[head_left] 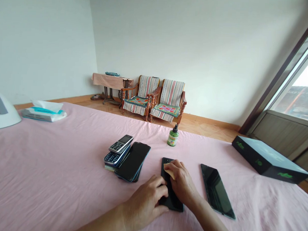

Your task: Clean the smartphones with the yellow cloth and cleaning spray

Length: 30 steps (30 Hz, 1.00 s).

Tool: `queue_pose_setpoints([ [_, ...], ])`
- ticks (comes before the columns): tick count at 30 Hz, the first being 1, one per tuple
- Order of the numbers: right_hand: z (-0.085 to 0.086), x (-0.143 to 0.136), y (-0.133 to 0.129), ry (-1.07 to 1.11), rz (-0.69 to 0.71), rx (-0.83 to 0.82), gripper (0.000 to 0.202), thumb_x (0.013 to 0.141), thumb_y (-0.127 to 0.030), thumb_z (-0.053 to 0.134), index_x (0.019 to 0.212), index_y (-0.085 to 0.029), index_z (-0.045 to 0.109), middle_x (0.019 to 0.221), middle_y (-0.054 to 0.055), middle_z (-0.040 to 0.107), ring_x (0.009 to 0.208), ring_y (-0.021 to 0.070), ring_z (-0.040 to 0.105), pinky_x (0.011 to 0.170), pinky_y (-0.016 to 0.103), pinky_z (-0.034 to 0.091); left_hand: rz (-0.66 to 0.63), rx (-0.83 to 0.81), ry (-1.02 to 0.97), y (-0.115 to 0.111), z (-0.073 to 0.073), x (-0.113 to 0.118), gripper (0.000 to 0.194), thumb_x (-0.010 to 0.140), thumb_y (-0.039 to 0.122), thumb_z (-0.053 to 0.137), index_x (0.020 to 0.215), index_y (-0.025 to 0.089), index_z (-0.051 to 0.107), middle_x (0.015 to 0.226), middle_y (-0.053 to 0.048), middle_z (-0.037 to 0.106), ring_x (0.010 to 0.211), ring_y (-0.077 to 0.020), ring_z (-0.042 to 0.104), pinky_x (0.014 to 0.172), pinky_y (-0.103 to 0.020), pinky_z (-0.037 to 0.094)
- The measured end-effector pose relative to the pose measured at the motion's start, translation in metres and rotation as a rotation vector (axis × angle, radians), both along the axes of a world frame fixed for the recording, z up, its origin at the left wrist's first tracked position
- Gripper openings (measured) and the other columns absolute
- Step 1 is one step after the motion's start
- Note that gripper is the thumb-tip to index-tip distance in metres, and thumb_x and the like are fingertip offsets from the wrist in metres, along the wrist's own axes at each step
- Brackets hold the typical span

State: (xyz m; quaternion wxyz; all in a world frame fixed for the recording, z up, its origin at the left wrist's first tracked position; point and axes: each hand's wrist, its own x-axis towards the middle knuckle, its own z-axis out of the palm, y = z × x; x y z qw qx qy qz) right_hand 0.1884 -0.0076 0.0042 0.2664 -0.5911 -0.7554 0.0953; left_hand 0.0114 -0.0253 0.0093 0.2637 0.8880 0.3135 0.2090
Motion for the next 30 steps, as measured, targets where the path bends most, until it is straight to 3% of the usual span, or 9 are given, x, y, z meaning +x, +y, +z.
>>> queue_pose_setpoints([
  [9,0.003,-0.01,0.001,-0.046,-0.048,0.012,0.031,0.086,-0.009,0.046,0.097,-0.028,0.068,0.097,0.003,0.061,0.091,0.0189,0.051,0.078,0.028,0.036,0.001,-0.007,0.022,0.0,0.004,0.002,0.018,0.076,0.014,0.071,0.089,0.021,0.061,0.106,-0.002,0.055,0.102,-0.0216,0.051,0.089,-0.032,0.042],
  [15,0.005,-0.002,0.0,-0.049,-0.096,-0.007,0.033,0.082,-0.005,0.047,0.092,-0.027,0.07,0.094,0.004,0.062,0.089,0.0183,0.053,0.078,0.028,0.036,-0.002,-0.02,0.008,-0.001,0.006,0.002,0.022,0.074,0.012,0.072,0.09,0.021,0.061,0.11,-0.002,0.055,0.104,-0.0214,0.051,0.091,-0.032,0.042],
  [22,0.002,-0.007,-0.001,-0.022,-0.062,0.033,0.029,0.084,-0.009,0.047,0.092,-0.027,0.069,0.095,0.003,0.061,0.09,0.0188,0.051,0.079,0.028,0.036,0.008,-0.027,0.019,-0.001,0.007,0.003,0.023,0.072,0.011,0.074,0.086,0.021,0.059,0.106,-0.002,0.056,0.103,-0.0215,0.051,0.09,-0.032,0.042],
  [26,-0.001,0.003,0.0,0.018,-0.085,0.031,0.034,0.077,-0.003,0.045,0.087,-0.023,0.07,0.09,0.005,0.061,0.088,0.0191,0.052,0.08,0.027,0.038,0.006,-0.014,-0.003,0.0,0.003,0.003,0.023,0.073,0.012,0.074,0.089,0.021,0.06,0.112,-0.002,0.055,0.105,-0.0215,0.05,0.093,-0.032,0.041],
  [30,-0.007,0.011,0.007,0.02,-0.101,0.057,0.05,0.065,0.004,0.041,0.096,-0.022,0.069,0.098,0.006,0.061,0.091,0.0198,0.05,0.081,0.027,0.039,0.002,-0.011,-0.013,0.0,0.0,0.002,0.025,0.072,0.011,0.075,0.09,0.021,0.06,0.114,-0.003,0.054,0.109,-0.0219,0.05,0.095,-0.033,0.04],
])
